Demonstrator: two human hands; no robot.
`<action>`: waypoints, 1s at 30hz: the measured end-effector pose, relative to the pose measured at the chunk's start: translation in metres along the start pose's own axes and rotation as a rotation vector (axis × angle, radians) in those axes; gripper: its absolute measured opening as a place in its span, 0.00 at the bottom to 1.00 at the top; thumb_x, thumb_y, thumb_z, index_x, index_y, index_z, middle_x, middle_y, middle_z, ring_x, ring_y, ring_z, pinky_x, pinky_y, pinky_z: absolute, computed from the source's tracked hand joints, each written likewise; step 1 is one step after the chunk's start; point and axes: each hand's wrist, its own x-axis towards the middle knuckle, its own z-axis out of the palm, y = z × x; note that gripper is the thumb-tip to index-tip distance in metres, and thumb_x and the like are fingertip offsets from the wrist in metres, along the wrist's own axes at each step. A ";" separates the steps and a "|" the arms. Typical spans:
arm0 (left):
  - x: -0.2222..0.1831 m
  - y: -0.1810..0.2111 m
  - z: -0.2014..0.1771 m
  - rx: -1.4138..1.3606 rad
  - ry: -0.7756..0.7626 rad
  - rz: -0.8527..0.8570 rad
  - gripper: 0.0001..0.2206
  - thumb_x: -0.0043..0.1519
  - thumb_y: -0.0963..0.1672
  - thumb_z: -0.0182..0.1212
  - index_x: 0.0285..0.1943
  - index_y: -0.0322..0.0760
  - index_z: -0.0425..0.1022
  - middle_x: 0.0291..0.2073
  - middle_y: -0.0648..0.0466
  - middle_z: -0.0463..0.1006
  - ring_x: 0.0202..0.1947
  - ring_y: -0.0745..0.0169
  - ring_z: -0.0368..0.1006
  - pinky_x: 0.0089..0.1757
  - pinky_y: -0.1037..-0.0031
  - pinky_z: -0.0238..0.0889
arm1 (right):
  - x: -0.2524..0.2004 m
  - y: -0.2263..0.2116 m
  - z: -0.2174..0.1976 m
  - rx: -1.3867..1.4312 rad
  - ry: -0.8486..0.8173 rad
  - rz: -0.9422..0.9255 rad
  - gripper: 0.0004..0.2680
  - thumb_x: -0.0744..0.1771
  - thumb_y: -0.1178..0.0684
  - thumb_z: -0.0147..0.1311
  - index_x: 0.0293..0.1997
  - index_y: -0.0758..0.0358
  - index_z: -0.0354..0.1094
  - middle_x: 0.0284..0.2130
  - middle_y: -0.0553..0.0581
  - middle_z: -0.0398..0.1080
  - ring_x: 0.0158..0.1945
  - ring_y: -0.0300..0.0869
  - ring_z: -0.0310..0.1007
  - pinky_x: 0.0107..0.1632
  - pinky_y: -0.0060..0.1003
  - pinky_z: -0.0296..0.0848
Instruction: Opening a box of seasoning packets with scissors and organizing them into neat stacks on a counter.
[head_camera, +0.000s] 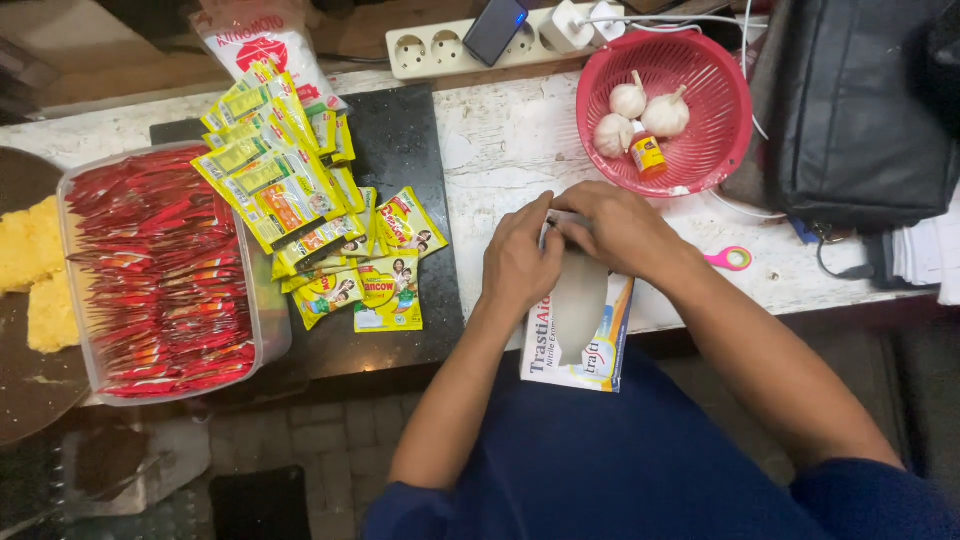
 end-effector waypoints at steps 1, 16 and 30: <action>0.004 -0.001 -0.003 0.001 0.008 0.003 0.21 0.60 0.41 0.51 0.63 0.27 0.69 0.51 0.36 0.75 0.52 0.37 0.71 0.53 0.55 0.64 | -0.003 -0.011 -0.017 -0.004 0.002 -0.007 0.07 0.63 0.58 0.58 0.43 0.63 0.73 0.37 0.64 0.74 0.44 0.57 0.75 0.46 0.48 0.73; 0.047 -0.006 -0.009 0.379 -0.318 0.233 0.03 0.57 0.41 0.60 0.31 0.42 0.77 0.22 0.55 0.75 0.28 0.56 0.73 0.31 0.69 0.66 | -0.047 0.015 -0.014 -0.129 -0.003 0.338 0.09 0.64 0.56 0.59 0.48 0.58 0.75 0.36 0.58 0.77 0.44 0.52 0.77 0.46 0.43 0.75; 0.050 -0.018 -0.002 0.523 -0.233 0.465 0.13 0.61 0.44 0.56 0.21 0.41 0.73 0.12 0.57 0.67 0.17 0.66 0.64 0.23 0.80 0.58 | -0.052 -0.015 -0.050 0.223 0.046 0.387 0.13 0.65 0.55 0.58 0.54 0.68 0.71 0.44 0.71 0.74 0.49 0.62 0.74 0.50 0.51 0.74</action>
